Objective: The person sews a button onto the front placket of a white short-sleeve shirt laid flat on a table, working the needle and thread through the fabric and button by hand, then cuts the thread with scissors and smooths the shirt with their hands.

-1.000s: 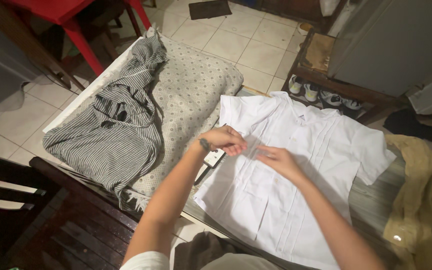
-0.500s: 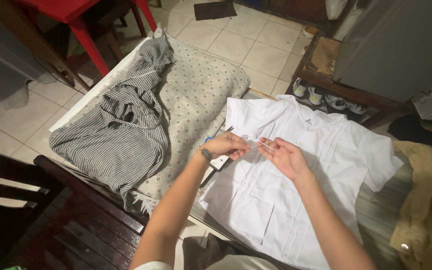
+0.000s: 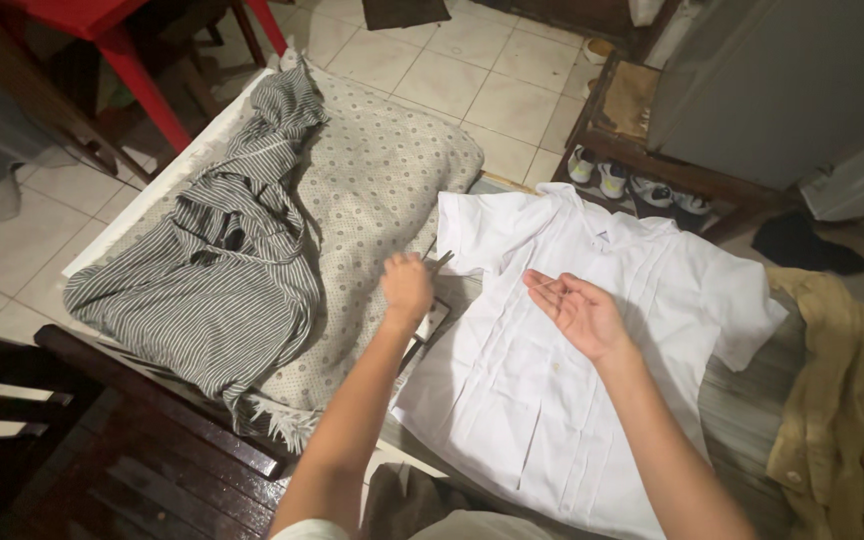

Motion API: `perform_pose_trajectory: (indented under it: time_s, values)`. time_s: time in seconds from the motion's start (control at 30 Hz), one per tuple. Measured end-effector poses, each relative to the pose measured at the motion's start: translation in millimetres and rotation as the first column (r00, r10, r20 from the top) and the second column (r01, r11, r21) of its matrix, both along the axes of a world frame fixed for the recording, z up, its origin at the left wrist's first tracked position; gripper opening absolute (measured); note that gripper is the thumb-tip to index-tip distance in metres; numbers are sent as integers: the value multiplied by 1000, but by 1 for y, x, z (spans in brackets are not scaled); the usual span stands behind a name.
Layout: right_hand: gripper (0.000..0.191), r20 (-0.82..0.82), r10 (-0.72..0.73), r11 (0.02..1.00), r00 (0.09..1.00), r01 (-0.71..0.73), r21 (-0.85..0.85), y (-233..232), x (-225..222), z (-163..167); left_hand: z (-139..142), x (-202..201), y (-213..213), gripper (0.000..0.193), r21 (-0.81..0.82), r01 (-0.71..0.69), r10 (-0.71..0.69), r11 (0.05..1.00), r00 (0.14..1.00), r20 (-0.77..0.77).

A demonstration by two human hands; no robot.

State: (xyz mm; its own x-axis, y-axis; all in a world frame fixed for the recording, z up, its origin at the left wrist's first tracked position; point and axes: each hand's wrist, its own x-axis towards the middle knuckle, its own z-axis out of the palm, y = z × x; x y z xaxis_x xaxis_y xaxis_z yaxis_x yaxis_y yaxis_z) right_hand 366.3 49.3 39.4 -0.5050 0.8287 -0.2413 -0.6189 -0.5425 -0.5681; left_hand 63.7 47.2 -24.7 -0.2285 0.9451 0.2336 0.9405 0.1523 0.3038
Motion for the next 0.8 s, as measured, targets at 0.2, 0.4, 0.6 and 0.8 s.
perform_pose_trajectory:
  time_s: [0.2,0.4,0.6,0.8]
  values:
    - [22,-30,-54,998,998,53,-16,4,14,-3,-2,-4,-1,23,-230,-112,108,967,994,-29]
    - [20,-46,-63,998,997,63,1,7,23,-7,-11,-18,10,34,-279,33,13,960,987,161]
    - [19,-53,-68,998,996,67,-20,9,23,-5,-2,-17,-11,31,-45,148,-102,988,845,525]
    - [17,-17,-118,993,993,118,-17,16,19,-3,48,82,-119,56,26,474,-3,880,-49,999]
